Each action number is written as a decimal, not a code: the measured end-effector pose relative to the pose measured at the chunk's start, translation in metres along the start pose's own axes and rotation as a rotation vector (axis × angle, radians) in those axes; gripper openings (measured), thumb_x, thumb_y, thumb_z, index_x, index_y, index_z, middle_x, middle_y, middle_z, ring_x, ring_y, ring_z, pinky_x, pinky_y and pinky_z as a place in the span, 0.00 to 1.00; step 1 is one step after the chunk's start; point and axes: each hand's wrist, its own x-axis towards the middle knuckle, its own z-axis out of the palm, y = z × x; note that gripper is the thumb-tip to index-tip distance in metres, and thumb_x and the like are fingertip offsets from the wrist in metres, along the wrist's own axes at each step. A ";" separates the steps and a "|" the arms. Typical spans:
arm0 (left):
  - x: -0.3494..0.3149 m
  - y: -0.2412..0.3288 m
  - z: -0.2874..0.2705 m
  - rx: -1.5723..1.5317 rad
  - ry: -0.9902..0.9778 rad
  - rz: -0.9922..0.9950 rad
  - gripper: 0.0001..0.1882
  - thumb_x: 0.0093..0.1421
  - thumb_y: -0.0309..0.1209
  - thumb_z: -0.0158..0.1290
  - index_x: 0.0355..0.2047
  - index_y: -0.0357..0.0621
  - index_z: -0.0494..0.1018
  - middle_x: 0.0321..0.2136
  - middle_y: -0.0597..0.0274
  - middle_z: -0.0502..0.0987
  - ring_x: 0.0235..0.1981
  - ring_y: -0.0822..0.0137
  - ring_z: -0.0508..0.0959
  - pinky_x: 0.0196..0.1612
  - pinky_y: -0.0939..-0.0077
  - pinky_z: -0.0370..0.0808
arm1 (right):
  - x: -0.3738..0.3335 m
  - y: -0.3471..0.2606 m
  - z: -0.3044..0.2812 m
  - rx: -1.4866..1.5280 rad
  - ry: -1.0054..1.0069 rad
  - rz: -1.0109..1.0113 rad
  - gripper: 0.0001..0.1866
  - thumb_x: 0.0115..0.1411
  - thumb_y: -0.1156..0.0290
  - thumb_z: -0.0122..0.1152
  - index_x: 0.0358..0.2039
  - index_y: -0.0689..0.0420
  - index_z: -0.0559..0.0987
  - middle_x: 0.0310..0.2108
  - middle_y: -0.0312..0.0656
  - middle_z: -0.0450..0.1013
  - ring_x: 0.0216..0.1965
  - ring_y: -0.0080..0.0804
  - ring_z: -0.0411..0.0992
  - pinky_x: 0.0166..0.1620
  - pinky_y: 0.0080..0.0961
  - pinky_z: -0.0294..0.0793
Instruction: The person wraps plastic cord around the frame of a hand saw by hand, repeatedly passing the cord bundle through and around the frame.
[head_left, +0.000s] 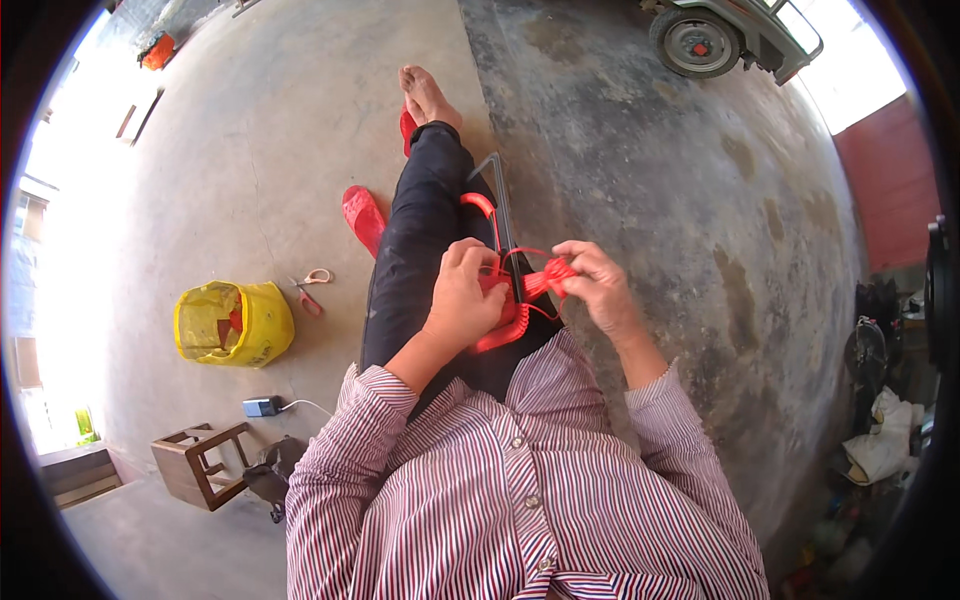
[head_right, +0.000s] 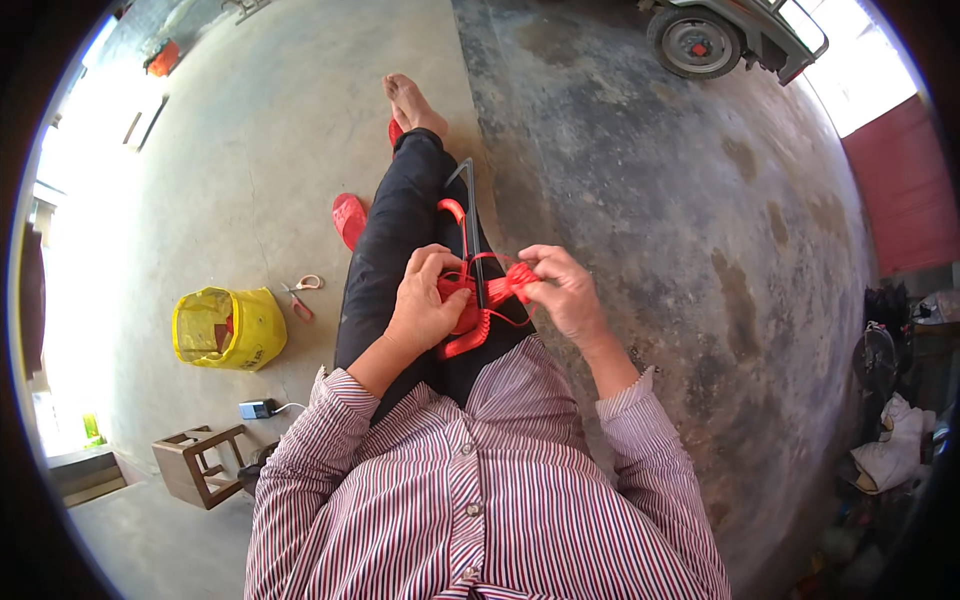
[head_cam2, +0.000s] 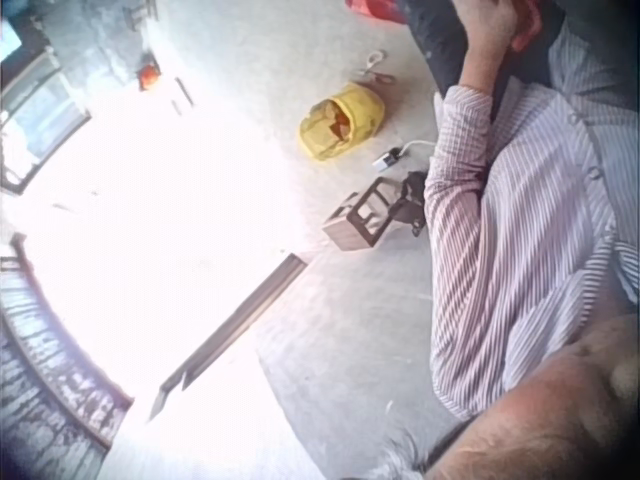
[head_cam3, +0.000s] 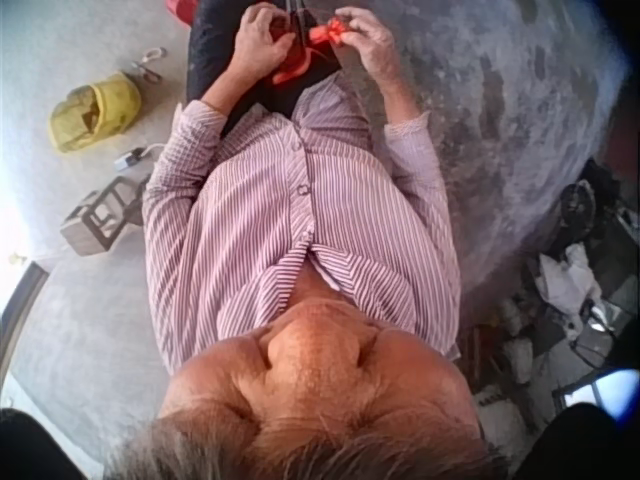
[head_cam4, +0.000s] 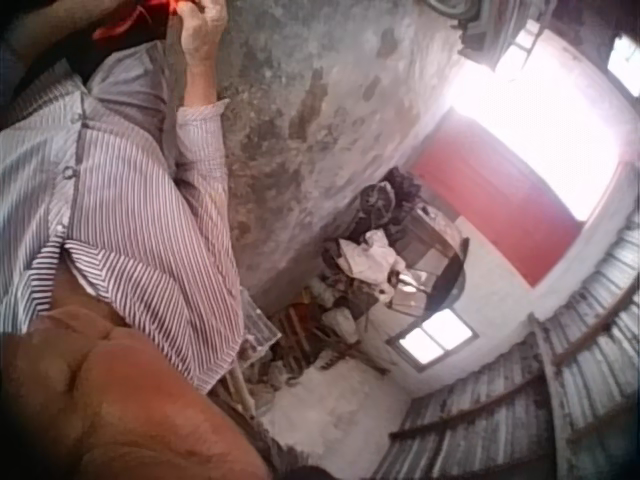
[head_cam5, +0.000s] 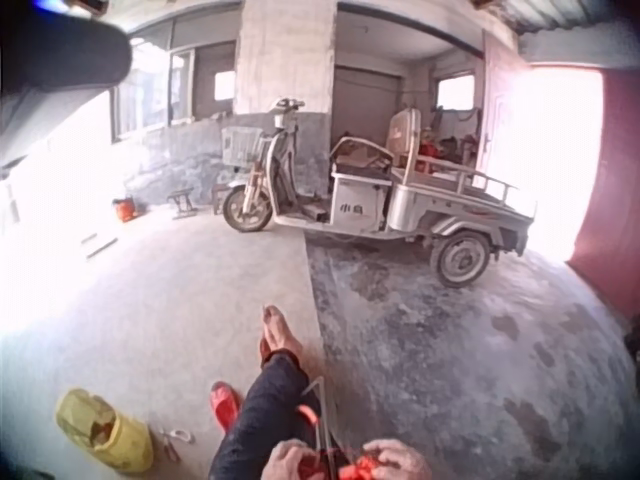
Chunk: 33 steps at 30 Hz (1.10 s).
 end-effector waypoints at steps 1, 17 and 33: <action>-0.001 -0.004 0.005 -0.070 0.060 -0.083 0.21 0.46 0.27 0.60 0.41 0.36 0.71 0.47 0.47 0.70 0.51 0.46 0.69 0.54 0.60 0.69 | -0.004 -0.004 -0.007 -0.004 -0.003 0.003 0.12 0.50 0.76 0.58 0.37 0.61 0.79 0.46 0.46 0.75 0.46 0.37 0.72 0.53 0.30 0.68; -0.025 0.008 0.044 -0.838 -0.239 -0.651 0.48 0.45 0.21 0.56 0.67 0.38 0.46 0.47 0.58 0.62 0.47 0.64 0.66 0.54 0.72 0.65 | -0.069 -0.039 -0.112 0.983 0.382 0.078 0.07 0.64 0.72 0.50 0.40 0.59 0.73 0.41 0.45 0.75 0.34 0.29 0.72 0.34 0.29 0.76; -0.024 0.018 0.035 -0.973 -0.190 -0.756 0.40 0.50 0.24 0.48 0.66 0.37 0.50 0.49 0.59 0.65 0.51 0.63 0.66 0.60 0.74 0.59 | -0.075 -0.105 0.024 0.468 -0.213 0.385 0.05 0.56 0.80 0.58 0.32 0.59 0.71 0.20 0.33 0.67 0.18 0.17 0.65 0.23 0.17 0.65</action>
